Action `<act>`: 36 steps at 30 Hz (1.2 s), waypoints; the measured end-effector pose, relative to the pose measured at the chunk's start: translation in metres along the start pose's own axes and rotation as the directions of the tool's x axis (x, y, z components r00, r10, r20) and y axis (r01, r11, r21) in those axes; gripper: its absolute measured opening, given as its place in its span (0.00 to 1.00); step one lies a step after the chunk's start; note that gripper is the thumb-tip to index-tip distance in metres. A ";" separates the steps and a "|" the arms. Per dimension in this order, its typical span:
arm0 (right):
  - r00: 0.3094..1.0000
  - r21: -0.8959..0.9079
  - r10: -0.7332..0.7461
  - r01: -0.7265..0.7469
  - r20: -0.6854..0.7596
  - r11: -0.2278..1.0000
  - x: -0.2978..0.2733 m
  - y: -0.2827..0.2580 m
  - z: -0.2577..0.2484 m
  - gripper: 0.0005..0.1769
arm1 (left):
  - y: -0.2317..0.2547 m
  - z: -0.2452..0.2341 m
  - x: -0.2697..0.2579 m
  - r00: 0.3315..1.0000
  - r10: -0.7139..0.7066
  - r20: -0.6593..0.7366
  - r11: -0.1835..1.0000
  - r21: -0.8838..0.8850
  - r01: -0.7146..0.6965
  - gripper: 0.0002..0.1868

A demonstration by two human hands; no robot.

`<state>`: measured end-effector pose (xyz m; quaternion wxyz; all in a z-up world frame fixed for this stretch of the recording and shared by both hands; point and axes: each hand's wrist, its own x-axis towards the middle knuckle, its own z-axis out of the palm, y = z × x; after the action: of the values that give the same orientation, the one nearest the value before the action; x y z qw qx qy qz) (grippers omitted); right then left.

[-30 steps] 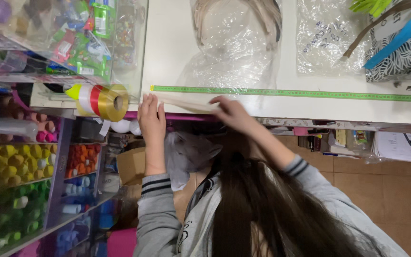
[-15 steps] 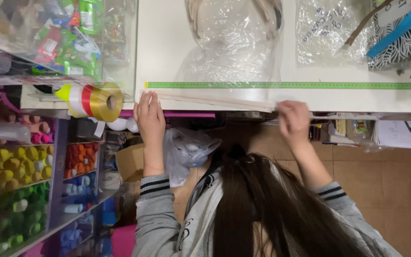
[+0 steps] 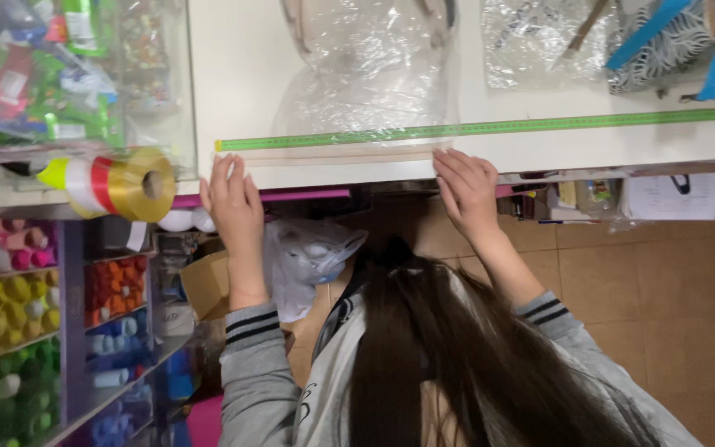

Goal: The person measures zippers by laying them against a ruler on a counter and then organizes them in a container.

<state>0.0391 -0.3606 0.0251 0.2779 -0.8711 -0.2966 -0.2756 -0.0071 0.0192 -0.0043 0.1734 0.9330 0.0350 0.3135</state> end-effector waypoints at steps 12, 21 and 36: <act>0.987 0.079 0.161 -0.159 -0.020 0.984 -0.006 0.023 0.008 0.13 | 0.005 0.009 -0.001 0.998 -0.021 -0.064 0.999 -0.046 0.018 0.15; 0.980 0.022 0.200 -0.201 0.018 0.979 -0.003 0.023 0.012 0.11 | 0.009 0.011 0.000 0.993 -0.080 -0.082 0.995 -0.064 0.075 0.15; 0.982 -0.086 0.176 -0.170 0.067 0.982 -0.004 0.023 0.018 0.13 | 0.006 0.012 0.001 0.993 -0.061 -0.097 0.996 -0.069 0.054 0.17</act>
<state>0.0580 -0.3657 0.0027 0.2545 -0.9137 -0.2183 -0.2297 0.0001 0.0100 -0.0104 0.2111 0.9086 0.0600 0.3553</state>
